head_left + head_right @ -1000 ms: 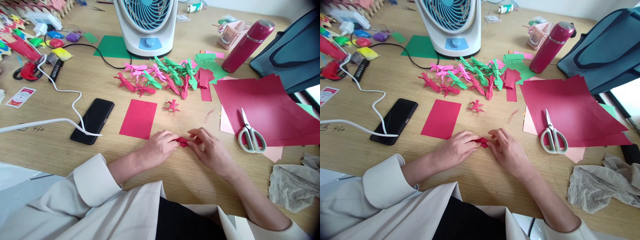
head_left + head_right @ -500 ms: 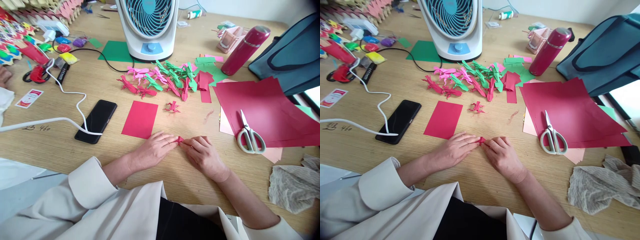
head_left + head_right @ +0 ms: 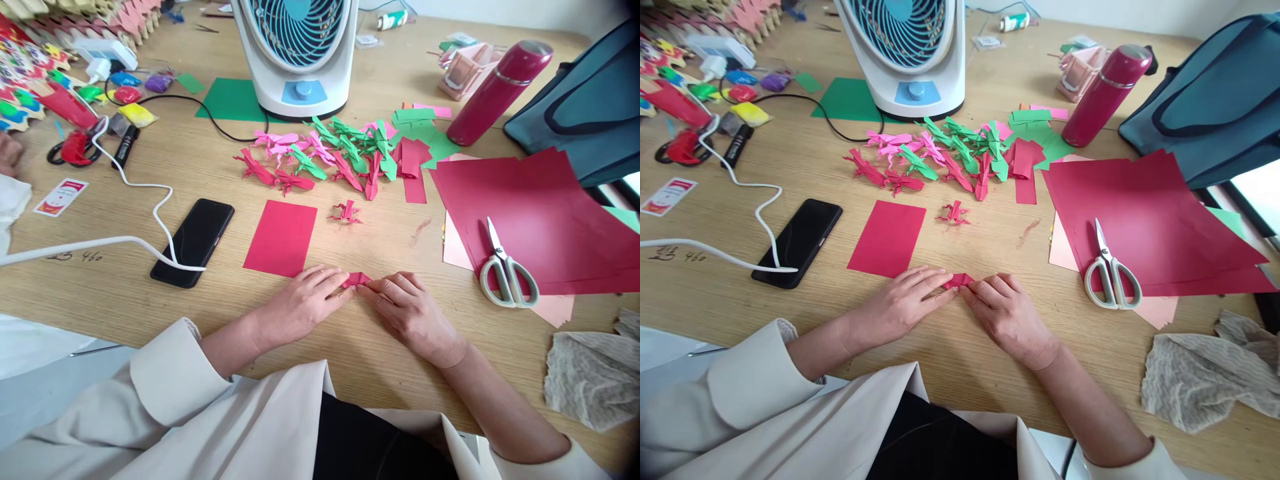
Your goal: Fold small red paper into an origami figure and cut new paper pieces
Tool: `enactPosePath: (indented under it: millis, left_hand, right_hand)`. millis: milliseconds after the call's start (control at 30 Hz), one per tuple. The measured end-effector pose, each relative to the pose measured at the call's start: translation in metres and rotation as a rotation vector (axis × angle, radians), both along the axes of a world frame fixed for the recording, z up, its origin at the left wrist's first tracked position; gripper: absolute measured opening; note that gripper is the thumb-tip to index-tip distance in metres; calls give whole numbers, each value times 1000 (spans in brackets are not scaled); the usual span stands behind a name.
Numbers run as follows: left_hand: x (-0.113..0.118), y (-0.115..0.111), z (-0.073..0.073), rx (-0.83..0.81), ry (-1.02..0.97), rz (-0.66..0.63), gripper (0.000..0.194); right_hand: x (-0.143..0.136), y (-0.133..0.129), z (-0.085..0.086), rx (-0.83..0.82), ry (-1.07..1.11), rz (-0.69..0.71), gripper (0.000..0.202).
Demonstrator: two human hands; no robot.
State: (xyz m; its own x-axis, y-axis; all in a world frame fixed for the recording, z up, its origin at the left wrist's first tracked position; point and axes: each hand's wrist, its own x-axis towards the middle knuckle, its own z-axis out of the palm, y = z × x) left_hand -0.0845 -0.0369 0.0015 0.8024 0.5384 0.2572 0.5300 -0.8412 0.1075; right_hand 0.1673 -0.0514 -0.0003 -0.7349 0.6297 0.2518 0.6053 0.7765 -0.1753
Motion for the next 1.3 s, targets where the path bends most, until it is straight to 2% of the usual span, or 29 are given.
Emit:
enactPosePath:
  millis: [200,400,600,867,967,1067,1200,1300]
  left_hand:
    - [2,-2,2,-19,-10,14,34]
    - [-3,-3,-3,-68,-31,1,35]
    - [-8,1,-7,-93,-81,-64,34]
    - [-3,0,-1,-91,-70,-16,34]
    - [4,2,4,-162,-126,43,31]
    - [18,10,10,-256,-173,157,22]
    - [38,22,16,-335,-128,268,9]
    - [46,28,14,-407,-97,319,1]
  right_hand:
    - [0,0,-1,-18,-6,-8,35]
    - [-1,0,1,-66,16,-14,38]
    - [-2,-1,2,-37,7,-19,34]
    - [-4,-1,-1,-5,11,-27,33]
    - [-5,-2,-1,-2,22,-38,33]
    - [-5,-2,-2,16,36,-41,31]
    - [-5,-3,-3,11,82,-63,26]
    - [-4,-2,-2,-42,173,-132,19]
